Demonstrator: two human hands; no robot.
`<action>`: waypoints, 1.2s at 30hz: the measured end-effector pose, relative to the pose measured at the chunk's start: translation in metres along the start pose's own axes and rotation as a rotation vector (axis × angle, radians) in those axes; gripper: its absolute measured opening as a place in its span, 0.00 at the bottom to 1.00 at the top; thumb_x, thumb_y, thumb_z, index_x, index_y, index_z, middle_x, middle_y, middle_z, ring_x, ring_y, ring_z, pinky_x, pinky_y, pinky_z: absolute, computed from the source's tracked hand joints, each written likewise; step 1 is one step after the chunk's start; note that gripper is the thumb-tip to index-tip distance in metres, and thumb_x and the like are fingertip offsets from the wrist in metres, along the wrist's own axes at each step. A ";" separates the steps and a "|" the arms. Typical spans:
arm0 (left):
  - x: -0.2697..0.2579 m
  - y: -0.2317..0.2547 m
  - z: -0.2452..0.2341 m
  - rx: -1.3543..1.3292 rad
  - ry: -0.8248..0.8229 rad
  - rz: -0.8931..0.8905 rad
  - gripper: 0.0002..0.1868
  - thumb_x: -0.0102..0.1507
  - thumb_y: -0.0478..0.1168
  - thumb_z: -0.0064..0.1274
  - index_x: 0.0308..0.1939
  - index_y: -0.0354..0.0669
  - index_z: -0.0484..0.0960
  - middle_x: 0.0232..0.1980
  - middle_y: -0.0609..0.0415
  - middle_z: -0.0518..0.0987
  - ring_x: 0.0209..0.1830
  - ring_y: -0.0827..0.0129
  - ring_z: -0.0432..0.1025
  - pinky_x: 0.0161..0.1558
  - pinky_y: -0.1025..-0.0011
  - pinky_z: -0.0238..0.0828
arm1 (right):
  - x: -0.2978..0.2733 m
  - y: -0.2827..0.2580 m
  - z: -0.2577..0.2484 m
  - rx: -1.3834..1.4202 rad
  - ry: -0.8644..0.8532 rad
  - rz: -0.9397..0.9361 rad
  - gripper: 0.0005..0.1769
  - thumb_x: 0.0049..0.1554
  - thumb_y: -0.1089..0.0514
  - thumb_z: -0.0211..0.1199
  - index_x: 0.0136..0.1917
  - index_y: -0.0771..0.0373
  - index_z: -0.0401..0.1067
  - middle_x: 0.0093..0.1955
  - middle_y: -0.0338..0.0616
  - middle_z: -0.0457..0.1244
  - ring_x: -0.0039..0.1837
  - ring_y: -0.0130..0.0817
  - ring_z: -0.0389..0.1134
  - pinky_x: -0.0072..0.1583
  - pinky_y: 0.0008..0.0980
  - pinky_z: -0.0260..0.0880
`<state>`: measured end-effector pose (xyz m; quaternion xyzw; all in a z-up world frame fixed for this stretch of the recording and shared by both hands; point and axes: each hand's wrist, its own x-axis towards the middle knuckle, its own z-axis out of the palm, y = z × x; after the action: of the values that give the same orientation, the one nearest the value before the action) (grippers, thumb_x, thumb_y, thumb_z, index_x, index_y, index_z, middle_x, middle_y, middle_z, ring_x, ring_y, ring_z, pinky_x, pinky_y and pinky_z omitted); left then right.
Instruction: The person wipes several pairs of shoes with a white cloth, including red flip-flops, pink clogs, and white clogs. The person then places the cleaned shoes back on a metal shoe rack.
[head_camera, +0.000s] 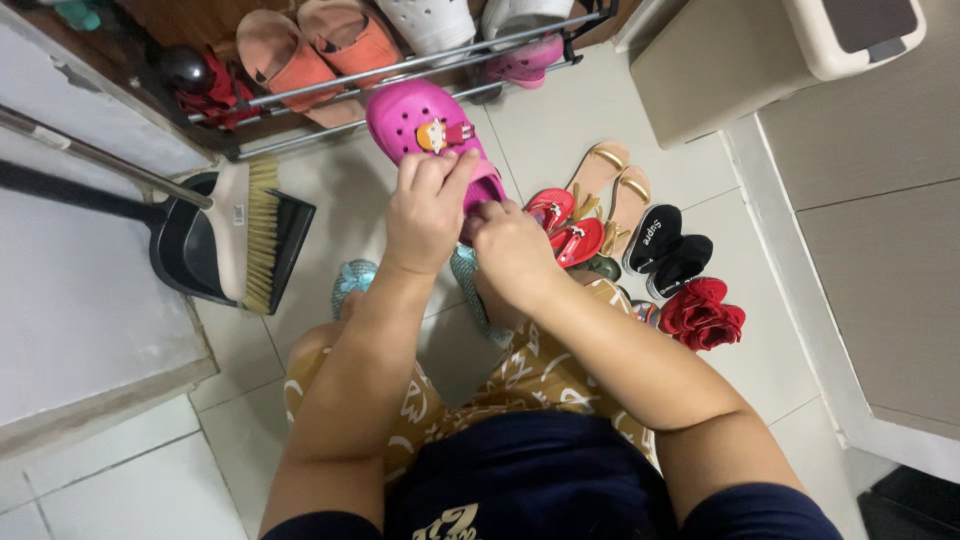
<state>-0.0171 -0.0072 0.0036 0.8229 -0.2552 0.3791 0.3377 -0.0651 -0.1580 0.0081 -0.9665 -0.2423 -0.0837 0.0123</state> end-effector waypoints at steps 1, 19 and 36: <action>-0.002 -0.001 0.000 0.009 0.006 0.005 0.18 0.60 0.31 0.58 0.55 0.42 0.85 0.47 0.53 0.77 0.48 0.58 0.72 0.47 0.64 0.76 | 0.000 0.000 -0.003 0.086 0.003 -0.024 0.08 0.52 0.59 0.59 0.44 0.61 0.77 0.48 0.45 0.65 0.54 0.43 0.67 0.55 0.41 0.71; -0.002 -0.010 0.001 0.077 -0.139 -0.073 0.18 0.62 0.32 0.54 0.56 0.42 0.85 0.45 0.54 0.76 0.48 0.60 0.71 0.45 0.64 0.76 | -0.002 0.090 -0.091 0.148 0.327 0.003 0.15 0.55 0.68 0.65 0.55 0.58 0.79 0.54 0.47 0.66 0.59 0.49 0.67 0.57 0.43 0.71; -0.013 -0.020 0.012 0.089 -0.121 -0.096 0.20 0.61 0.31 0.55 0.57 0.46 0.85 0.47 0.54 0.78 0.50 0.58 0.71 0.50 0.63 0.75 | -0.024 0.080 0.025 1.763 -0.243 0.372 0.16 0.64 0.63 0.56 0.63 0.69 0.73 0.57 0.55 0.66 0.54 0.36 0.71 0.55 0.32 0.74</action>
<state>-0.0060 -0.0010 -0.0198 0.8699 -0.2181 0.3229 0.3024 -0.0443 -0.2384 -0.0188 -0.6323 -0.0580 0.2379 0.7350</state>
